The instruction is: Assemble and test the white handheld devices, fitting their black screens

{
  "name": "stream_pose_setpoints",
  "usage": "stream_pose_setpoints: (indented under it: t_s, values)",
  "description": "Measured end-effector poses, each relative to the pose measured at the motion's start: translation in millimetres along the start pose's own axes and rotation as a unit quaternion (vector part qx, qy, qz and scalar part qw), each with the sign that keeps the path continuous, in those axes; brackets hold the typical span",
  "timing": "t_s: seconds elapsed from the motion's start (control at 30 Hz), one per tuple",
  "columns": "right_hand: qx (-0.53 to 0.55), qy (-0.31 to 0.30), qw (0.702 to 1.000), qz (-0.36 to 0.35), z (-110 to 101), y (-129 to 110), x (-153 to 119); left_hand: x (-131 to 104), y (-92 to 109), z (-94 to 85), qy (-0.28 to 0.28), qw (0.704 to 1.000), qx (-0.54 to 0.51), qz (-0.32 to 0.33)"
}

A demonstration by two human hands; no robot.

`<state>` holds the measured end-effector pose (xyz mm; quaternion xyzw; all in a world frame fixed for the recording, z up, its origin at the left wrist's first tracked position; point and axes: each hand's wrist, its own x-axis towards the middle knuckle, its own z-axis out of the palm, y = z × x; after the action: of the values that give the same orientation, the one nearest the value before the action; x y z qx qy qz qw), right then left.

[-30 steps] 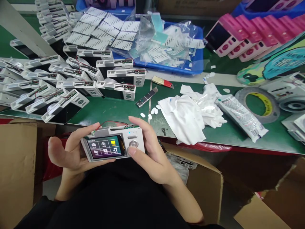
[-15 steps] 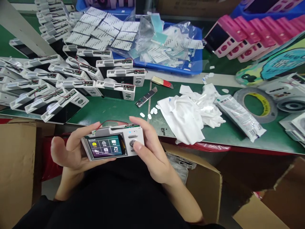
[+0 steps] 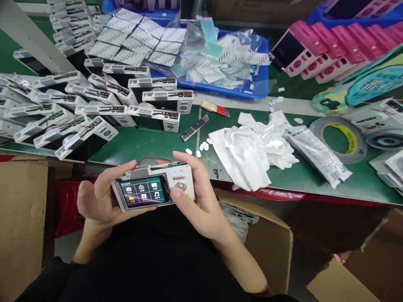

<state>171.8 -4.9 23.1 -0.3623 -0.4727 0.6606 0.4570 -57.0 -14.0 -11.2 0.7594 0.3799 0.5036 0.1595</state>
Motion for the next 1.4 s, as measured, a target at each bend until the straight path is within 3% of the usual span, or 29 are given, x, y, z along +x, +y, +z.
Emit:
stream_pose_setpoints:
  t_s: [0.1, 0.3, 0.57, 0.87, 1.13, 1.4]
  values:
    - [-0.019, 0.01, 1.0, -0.01, -0.4, -1.2, 0.0, -0.4, -4.7, -1.5, -0.02, 0.998, 0.006, 0.062]
    - [-0.021, 0.026, 0.999, -0.015, -3.4, 3.7, 2.1, 2.7, -2.6, -0.5, -0.031, 0.998, 0.021, 0.04]
    - [-0.026, 0.016, 1.0, 0.004, -1.3, 1.2, 0.7, 16.0, -3.3, -0.2, 0.006, 0.993, 0.064, 0.098]
    - [-0.075, 0.055, 0.995, -0.02, -3.2, 8.1, 2.2, 12.3, -4.4, 1.7, -0.012, 0.995, 0.056, 0.087]
    - [-0.099, 0.042, 0.994, -0.031, -5.3, 8.2, 0.6, 18.1, -5.6, 2.3, 0.003, 0.989, 0.092, 0.116]
    - [-0.089, 0.031, 0.996, -0.005, -6.2, 9.8, 0.8, 17.1, -4.4, 3.0, 0.006, 0.99, 0.096, 0.1]
